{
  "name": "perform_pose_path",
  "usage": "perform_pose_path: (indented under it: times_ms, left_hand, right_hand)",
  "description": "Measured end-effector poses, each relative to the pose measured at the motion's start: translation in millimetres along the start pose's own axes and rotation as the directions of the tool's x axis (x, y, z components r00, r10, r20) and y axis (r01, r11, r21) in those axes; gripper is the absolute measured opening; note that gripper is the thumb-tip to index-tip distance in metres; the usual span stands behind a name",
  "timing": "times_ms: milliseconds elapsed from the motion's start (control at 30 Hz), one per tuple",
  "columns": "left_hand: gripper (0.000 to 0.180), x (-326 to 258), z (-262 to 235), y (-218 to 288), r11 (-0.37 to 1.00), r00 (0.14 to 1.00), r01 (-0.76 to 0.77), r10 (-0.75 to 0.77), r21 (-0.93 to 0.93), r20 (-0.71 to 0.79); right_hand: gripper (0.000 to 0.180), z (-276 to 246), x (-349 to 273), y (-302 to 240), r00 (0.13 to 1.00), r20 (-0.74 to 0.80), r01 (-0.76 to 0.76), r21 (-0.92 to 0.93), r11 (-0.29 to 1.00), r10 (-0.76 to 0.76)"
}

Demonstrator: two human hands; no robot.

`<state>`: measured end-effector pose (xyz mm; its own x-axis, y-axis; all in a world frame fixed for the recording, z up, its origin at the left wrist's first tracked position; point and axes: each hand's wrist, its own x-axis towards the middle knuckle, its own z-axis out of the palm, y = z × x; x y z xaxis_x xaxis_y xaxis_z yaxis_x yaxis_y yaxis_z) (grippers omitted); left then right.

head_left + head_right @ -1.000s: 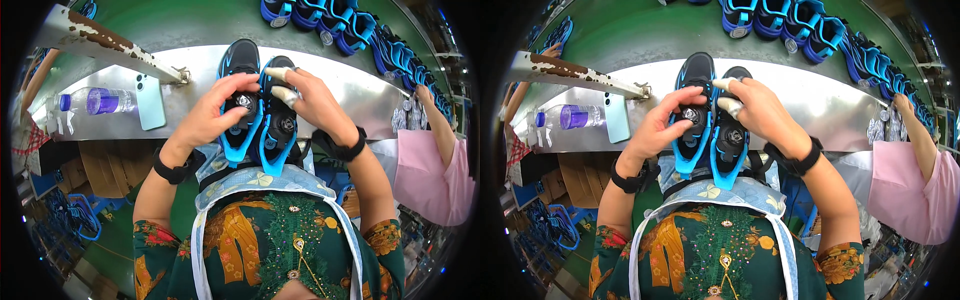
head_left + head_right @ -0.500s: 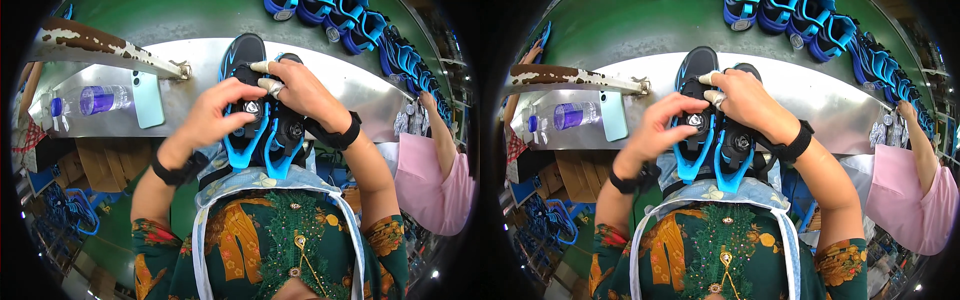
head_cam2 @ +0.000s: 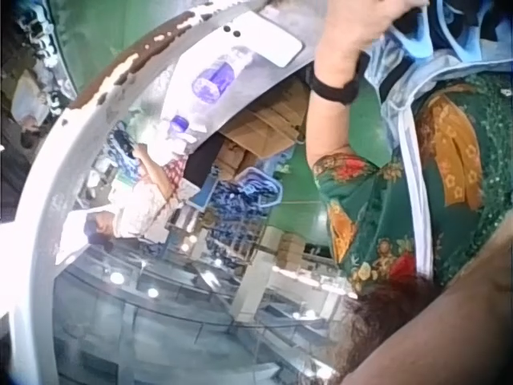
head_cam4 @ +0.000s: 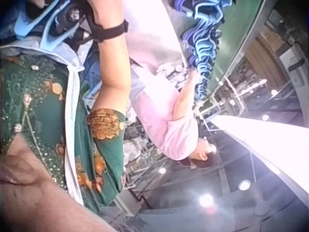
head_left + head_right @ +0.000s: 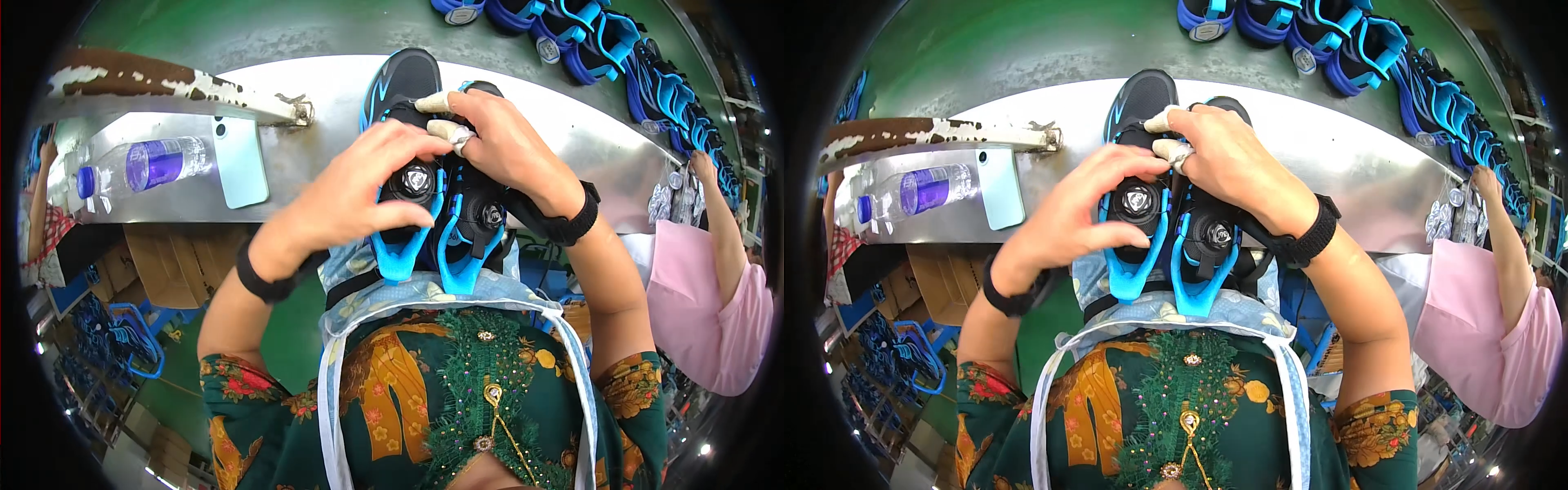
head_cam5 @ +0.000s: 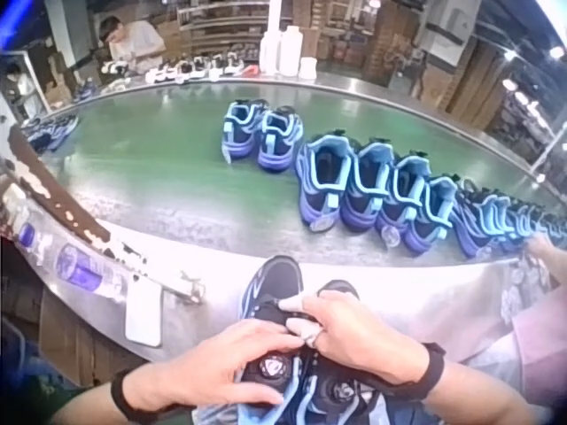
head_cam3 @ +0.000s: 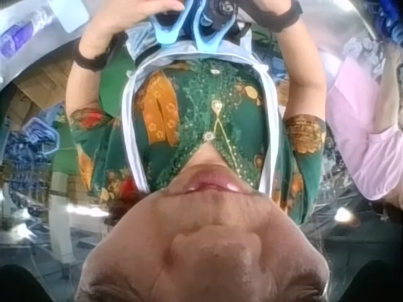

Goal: Inspecting and cleaning finished shoes on an assembly line in a factory.

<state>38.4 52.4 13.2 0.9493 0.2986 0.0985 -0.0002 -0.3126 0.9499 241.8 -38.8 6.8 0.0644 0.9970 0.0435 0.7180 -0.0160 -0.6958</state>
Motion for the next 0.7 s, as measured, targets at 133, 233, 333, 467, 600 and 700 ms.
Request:
perform_pose_path:
  times_ms: [133,233,333,467,600,700]
  left_hand:
    - [0.046,-6,8,-11,1.0,1.0,0.018,-0.018,0.008,0.002]
    - [0.041,3,-16,-21,0.988,0.983,-0.034,0.06,-0.149,0.175]
    - [0.049,9,-19,-7,0.996,0.968,0.038,-0.017,-0.078,0.251]
    - [0.054,-8,11,1,0.966,0.99,0.022,0.015,0.256,-0.144]
    - [0.047,-7,8,-9,0.991,0.989,0.128,-0.13,-0.033,-0.073]
    - [0.04,9,-20,-21,0.987,0.986,-0.02,0.046,-0.161,0.157]
  right_hand:
    - [0.023,-1,3,-4,1.0,-0.012,0.028,-0.009,1.0,-0.029]
    - [0.022,0,6,-2,1.0,0.001,0.021,0.036,0.999,-0.021]
    - [0.023,1,7,2,1.0,-0.001,0.028,0.026,0.999,-0.028]
    - [0.023,4,4,6,0.998,-0.044,0.049,0.0,0.999,-0.049]
    - [0.023,-1,4,6,0.999,-0.022,0.043,0.022,0.999,-0.043]
    - [0.023,0,8,4,0.999,0.013,0.033,0.056,0.998,-0.033]
